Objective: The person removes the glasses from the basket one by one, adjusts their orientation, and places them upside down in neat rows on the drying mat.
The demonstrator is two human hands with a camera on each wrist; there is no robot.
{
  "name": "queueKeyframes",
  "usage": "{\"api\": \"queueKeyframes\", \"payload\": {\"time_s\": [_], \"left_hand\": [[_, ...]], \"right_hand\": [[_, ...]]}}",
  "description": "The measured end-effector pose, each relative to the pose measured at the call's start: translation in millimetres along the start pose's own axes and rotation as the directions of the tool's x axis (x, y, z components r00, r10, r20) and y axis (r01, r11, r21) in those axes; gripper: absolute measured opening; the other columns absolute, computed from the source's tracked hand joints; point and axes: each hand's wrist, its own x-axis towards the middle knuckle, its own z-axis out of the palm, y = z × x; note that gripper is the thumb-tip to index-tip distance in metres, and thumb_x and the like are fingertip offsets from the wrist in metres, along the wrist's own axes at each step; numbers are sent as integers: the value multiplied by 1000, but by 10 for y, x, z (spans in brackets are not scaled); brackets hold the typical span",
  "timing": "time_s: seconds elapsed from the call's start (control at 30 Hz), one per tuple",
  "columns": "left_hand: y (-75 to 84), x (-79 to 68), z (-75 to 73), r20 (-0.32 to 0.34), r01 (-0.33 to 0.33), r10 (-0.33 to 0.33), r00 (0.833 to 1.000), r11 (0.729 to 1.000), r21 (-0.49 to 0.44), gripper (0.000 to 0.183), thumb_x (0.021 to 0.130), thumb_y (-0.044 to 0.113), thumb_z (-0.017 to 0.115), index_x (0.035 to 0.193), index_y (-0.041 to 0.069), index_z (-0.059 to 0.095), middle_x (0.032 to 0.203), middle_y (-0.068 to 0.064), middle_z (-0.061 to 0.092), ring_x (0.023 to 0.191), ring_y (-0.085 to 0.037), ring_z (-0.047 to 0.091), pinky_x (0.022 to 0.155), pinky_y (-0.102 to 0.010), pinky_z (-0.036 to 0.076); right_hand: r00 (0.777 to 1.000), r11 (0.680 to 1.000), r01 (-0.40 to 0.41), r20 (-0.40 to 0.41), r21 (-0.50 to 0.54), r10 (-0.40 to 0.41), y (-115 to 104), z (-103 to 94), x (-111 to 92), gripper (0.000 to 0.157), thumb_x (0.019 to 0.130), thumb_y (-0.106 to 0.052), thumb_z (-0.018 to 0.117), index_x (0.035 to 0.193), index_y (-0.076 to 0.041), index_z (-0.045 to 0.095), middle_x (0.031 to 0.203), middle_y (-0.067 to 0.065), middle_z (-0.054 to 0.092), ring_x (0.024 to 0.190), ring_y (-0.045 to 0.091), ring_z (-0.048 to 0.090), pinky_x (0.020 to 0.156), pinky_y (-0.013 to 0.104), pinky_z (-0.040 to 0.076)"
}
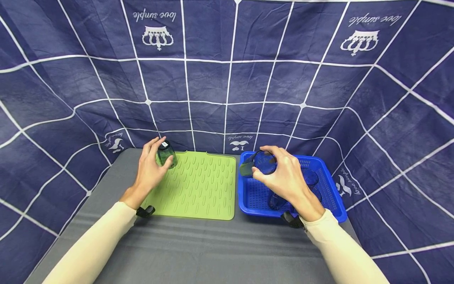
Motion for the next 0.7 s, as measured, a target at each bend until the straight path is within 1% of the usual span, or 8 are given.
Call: {"api": "queueKeyframes", "payload": {"time_s": [0.13,0.23,0.33,0.43,0.57,0.7], "left_hand": [[101,-26,-11,-7,-35,35,999,999,-26,72,101,10,87,169,13,60,173,-30,52,160,-53,54,131,-67,48],[173,-50,-16,-11,-56,55,998,998,-36,71,101,10,87,167,13,62,172,-29,53,159,-51,56,130,-67,49],[241,-73,-21,-17,-78,77,997,996,-41,71,100,9,87,167,13,62,172,-29,54,158,-51,57,130,-66,50],[303,-98,-19,-27,-100,99,995,994,-51,71,100,9,88,166,13,63,170,-28,56,157,-50,58,128,-67,51],[394,-133,-19,-27,-127,125,992,990,-66,70,101,9,87,166,13,63,170,-27,56,156,-51,59,126,-67,53],[489,-168,-24,-28,-153,151,988,985,-81,68,101,10,87,165,13,64,168,-26,58,156,-50,60,126,-67,53]], "right_hand": [[1000,1000,9,-3,6,-9,-26,27,-16,58,83,-28,99,137,-15,82,119,8,88,100,27,82,85,50,62],[1000,1000,11,-1,9,-11,-47,40,-35,59,83,-28,99,137,-14,82,119,8,88,100,27,81,84,48,62],[1000,1000,11,3,10,-12,-71,50,-50,60,83,-29,99,138,-14,81,119,8,88,101,26,81,79,41,62],[1000,1000,5,8,19,-5,-90,66,-67,60,84,-30,100,139,-16,81,120,9,88,101,26,82,72,31,64],[999,998,-20,27,61,18,-122,91,-97,60,84,-28,100,139,-18,80,121,9,87,100,26,84,67,23,67],[999,995,-35,40,96,31,-146,123,-132,59,85,-26,99,140,-18,79,121,9,87,101,27,86,68,17,66]]}}
